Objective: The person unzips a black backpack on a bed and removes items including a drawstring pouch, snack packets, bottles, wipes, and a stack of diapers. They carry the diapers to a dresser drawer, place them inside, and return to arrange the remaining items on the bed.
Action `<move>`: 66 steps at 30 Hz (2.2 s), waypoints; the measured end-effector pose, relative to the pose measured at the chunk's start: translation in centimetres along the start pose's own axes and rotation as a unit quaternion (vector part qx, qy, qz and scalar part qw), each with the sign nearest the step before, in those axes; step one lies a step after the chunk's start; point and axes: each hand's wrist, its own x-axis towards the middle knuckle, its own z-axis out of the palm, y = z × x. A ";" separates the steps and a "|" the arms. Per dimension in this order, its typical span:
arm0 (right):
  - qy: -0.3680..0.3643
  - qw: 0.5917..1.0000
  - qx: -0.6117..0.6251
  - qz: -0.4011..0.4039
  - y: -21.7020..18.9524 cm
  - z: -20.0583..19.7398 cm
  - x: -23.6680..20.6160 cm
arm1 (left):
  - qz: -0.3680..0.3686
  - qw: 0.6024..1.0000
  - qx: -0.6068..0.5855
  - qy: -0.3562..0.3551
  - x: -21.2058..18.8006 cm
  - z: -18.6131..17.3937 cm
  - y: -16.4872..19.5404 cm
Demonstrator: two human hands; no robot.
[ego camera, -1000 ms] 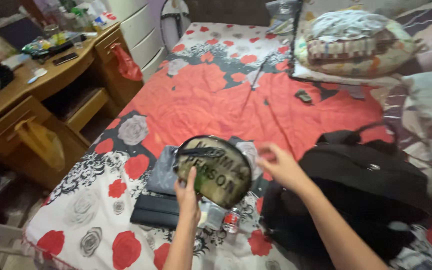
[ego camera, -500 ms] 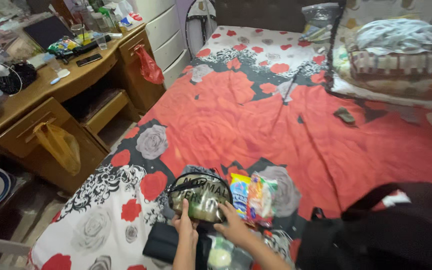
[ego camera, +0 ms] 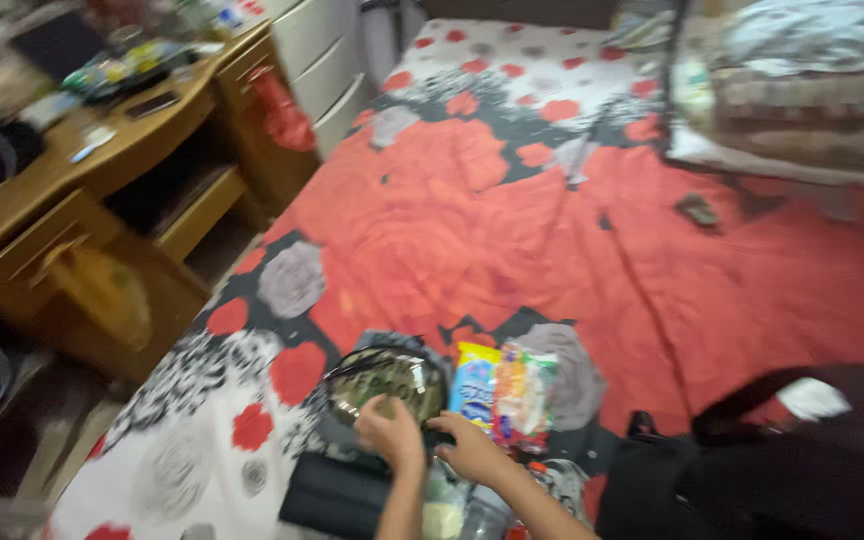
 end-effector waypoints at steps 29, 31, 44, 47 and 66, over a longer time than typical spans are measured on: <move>-0.178 0.927 -0.130 0.303 16.3 -21.6 -36.6 | 0.554 0.425 0.175 -0.694 -34.3 -1.4 18.9; -0.160 0.917 -0.166 0.327 16.7 -20.9 -35.7 | 0.564 0.438 0.191 -0.673 -34.4 -1.1 18.8; 0.205 0.937 -0.193 0.207 23.0 -20.9 -32.5 | 0.585 0.567 0.188 -0.548 -33.1 2.9 19.3; 0.163 0.936 -0.179 0.256 23.7 -19.7 -31.9 | 0.586 0.570 0.174 -0.549 -32.7 3.5 19.0; 0.195 0.941 -0.154 0.231 25.0 -20.6 -31.7 | 0.599 0.560 0.109 -0.562 -30.4 5.2 20.7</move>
